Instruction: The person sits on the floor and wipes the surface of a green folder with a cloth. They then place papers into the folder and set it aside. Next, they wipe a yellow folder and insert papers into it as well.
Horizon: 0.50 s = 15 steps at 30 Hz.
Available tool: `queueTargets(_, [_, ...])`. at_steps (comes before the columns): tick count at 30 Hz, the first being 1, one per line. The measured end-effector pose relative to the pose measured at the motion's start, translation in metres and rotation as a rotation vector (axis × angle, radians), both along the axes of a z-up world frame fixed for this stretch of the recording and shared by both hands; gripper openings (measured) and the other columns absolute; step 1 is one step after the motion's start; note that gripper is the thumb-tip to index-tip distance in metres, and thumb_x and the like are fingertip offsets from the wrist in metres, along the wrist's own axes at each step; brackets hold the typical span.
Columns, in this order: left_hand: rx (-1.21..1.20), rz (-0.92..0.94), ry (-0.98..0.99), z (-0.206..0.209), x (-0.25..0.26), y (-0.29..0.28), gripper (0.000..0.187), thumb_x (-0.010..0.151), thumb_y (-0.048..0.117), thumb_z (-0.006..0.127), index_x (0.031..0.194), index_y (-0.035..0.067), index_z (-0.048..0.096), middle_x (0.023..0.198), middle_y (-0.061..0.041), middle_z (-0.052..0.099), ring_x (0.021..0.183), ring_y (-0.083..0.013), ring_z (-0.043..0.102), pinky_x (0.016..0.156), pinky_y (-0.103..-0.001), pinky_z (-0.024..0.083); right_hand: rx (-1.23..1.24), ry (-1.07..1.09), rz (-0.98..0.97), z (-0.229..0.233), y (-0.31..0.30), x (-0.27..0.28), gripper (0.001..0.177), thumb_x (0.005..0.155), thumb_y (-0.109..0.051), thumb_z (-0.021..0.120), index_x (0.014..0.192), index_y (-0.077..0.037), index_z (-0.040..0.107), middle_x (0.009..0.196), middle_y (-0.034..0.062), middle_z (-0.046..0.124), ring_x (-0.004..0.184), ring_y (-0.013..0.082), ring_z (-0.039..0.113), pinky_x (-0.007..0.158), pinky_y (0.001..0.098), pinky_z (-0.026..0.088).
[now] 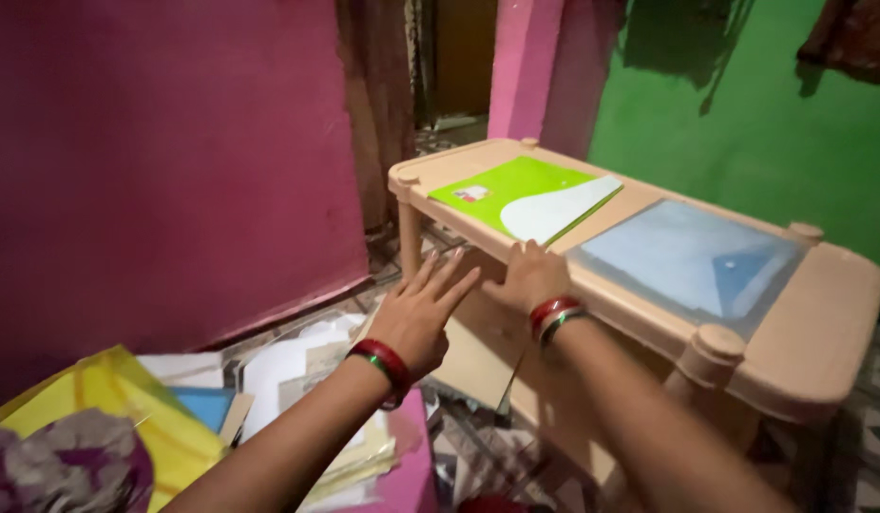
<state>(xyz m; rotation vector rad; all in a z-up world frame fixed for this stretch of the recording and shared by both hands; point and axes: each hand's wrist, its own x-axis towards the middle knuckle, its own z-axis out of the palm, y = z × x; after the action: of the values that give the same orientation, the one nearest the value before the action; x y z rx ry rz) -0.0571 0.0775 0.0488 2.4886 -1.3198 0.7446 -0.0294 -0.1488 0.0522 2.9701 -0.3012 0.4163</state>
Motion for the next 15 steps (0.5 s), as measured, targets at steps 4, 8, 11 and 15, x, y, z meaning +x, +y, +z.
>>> queueTargets(4, [0.02,-0.005,0.01,0.003,-0.009,0.01,0.093,0.07,0.004,0.067,0.156,0.02,0.036,0.164,-0.013,0.029,0.149,-0.0378,0.029,0.112,-0.052,0.037,0.032,0.155,-0.028,0.022,-0.004,-0.004,0.06,0.085,-0.061,0.066,0.116,-0.011,0.077,0.115,0.0191,0.073,0.107,0.0343,0.071,0.095,0.046,0.057])
queueTargets(8, [0.06,-0.003,-0.003,0.002,-0.014,0.015,0.09,0.068,0.008,0.07,0.152,0.019,0.038,0.164,-0.013,0.026,0.15,-0.0369,0.024,0.113,-0.054,0.035,0.007,0.107,-0.043,0.019,0.015,-0.033,0.051,0.088,-0.054,0.065,0.115,-0.011,0.074,0.112,0.0156,0.073,0.105,0.0332,0.072,0.09,0.0489,0.056])
queueTargets(11, [0.063,0.019,-0.016,-0.013,-0.023,0.025,0.085,0.069,0.008,0.071,0.149,0.02,0.044,0.165,-0.011,0.026,0.152,-0.0339,0.024,0.114,-0.055,0.035,-0.048,0.117,0.023,0.007,0.039,-0.057,0.052,0.092,-0.053,0.065,0.124,-0.012,0.068,0.122,0.0174,0.072,0.116,0.0344,0.067,0.099,0.0512,0.051])
queueTargets(15, [0.065,0.039,0.092,-0.037,-0.038,0.058,0.086,0.067,0.009,0.074,0.147,0.018,0.045,0.168,-0.01,0.024,0.154,-0.033,0.024,0.111,-0.052,0.039,-0.022,-0.023,0.228,-0.031,0.085,-0.08,0.058,0.082,-0.045,0.072,0.131,-0.015,0.06,0.149,0.0153,0.049,0.138,0.0349,0.046,0.102,0.0592,0.043])
